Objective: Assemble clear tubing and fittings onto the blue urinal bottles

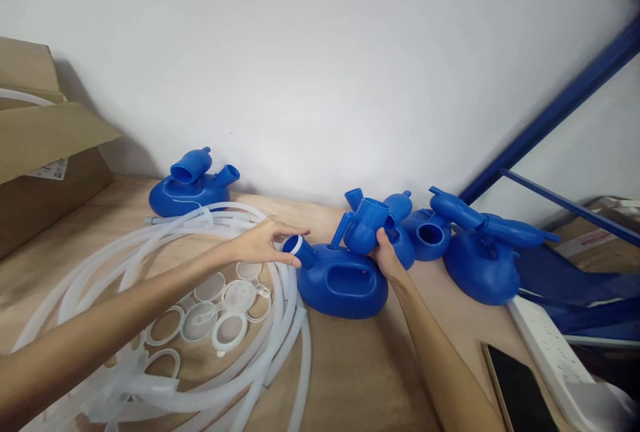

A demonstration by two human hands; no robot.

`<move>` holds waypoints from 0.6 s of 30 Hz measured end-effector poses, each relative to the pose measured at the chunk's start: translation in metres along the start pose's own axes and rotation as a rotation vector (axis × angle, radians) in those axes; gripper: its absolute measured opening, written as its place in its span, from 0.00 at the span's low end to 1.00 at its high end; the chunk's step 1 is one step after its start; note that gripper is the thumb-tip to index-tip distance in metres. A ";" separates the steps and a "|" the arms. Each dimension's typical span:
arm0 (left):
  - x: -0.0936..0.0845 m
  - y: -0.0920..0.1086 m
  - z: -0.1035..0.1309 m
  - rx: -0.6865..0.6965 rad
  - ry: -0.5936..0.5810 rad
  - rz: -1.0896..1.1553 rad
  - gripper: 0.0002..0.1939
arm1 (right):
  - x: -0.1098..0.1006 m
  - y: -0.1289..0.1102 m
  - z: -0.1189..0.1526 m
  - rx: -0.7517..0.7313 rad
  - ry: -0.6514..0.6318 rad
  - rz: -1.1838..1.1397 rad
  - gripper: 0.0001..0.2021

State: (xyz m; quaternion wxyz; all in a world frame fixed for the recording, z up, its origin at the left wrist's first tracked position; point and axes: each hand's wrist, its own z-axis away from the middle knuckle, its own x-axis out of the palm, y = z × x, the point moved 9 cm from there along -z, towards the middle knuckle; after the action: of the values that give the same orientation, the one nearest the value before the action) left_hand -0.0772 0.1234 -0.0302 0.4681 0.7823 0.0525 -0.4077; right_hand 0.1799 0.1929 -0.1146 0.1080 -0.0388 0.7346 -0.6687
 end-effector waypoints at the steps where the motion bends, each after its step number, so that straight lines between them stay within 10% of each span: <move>1: 0.002 0.003 0.000 0.031 0.026 -0.026 0.29 | 0.001 -0.001 0.000 0.010 -0.007 -0.013 0.47; 5: 0.021 0.020 0.003 0.192 0.101 -0.131 0.12 | 0.007 -0.006 0.003 0.034 -0.040 -0.051 0.45; 18: 0.052 0.031 0.005 0.588 0.091 -0.225 0.10 | 0.018 -0.021 0.010 0.007 -0.067 -0.016 0.41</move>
State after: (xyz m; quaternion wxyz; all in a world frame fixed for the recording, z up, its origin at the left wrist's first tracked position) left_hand -0.0311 0.0866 -0.0454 0.1708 0.8908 0.0396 -0.4191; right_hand 0.1631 0.1771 -0.0964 0.1274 -0.0669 0.7280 -0.6703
